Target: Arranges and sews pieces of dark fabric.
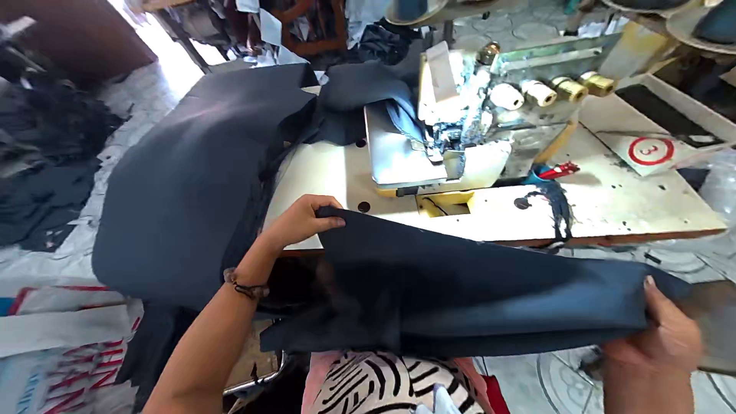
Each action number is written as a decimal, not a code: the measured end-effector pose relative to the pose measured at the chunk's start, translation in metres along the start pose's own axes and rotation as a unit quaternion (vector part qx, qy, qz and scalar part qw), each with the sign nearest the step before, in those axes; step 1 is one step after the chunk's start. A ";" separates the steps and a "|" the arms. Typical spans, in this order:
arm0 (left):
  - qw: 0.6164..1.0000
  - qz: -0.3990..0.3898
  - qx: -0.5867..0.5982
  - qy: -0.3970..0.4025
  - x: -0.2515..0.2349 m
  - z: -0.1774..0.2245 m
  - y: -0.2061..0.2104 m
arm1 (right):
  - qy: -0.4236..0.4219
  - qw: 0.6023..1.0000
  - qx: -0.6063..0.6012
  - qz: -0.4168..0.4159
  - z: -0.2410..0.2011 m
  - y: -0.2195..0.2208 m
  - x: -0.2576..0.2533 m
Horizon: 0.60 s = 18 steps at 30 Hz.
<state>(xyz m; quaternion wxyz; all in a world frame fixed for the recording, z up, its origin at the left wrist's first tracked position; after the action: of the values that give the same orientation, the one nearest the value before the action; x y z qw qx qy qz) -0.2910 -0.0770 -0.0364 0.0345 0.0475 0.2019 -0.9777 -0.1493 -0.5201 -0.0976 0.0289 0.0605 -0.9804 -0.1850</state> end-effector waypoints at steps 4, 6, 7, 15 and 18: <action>0.985 0.114 0.126 0.027 0.017 0.004 -0.005 | 0.026 0.999 0.017 0.032 0.016 -0.008 -0.019; 0.981 0.138 0.136 0.033 0.021 0.008 -0.009 | 0.045 0.998 0.023 0.027 0.017 -0.005 -0.022; 0.980 0.144 0.134 0.032 0.022 0.011 -0.010 | 0.051 0.998 0.027 0.019 0.016 -0.004 -0.023; 0.961 0.217 -0.161 0.062 0.016 0.065 -0.039 | 0.001 0.973 0.207 -0.098 0.008 -0.020 0.001; 0.907 0.247 -0.333 0.069 -0.014 0.103 -0.066 | -0.160 0.835 0.258 -0.460 0.003 0.009 0.020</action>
<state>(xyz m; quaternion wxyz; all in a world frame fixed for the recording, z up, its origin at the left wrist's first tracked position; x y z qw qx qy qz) -0.2907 -0.0565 0.0851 0.2747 0.1484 0.4996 -0.8080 -0.1702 -0.5130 -0.0966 -0.2338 0.4789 -0.8428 0.0756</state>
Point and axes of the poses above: each hand's wrist, its own x-axis away from the middle knuckle, its own y-axis out of the palm, z = x × y, the point moved 2 cm from there along -x, towards the middle knuckle, and after that the axes turned 12 degrees about x, right-handed, at the moved point
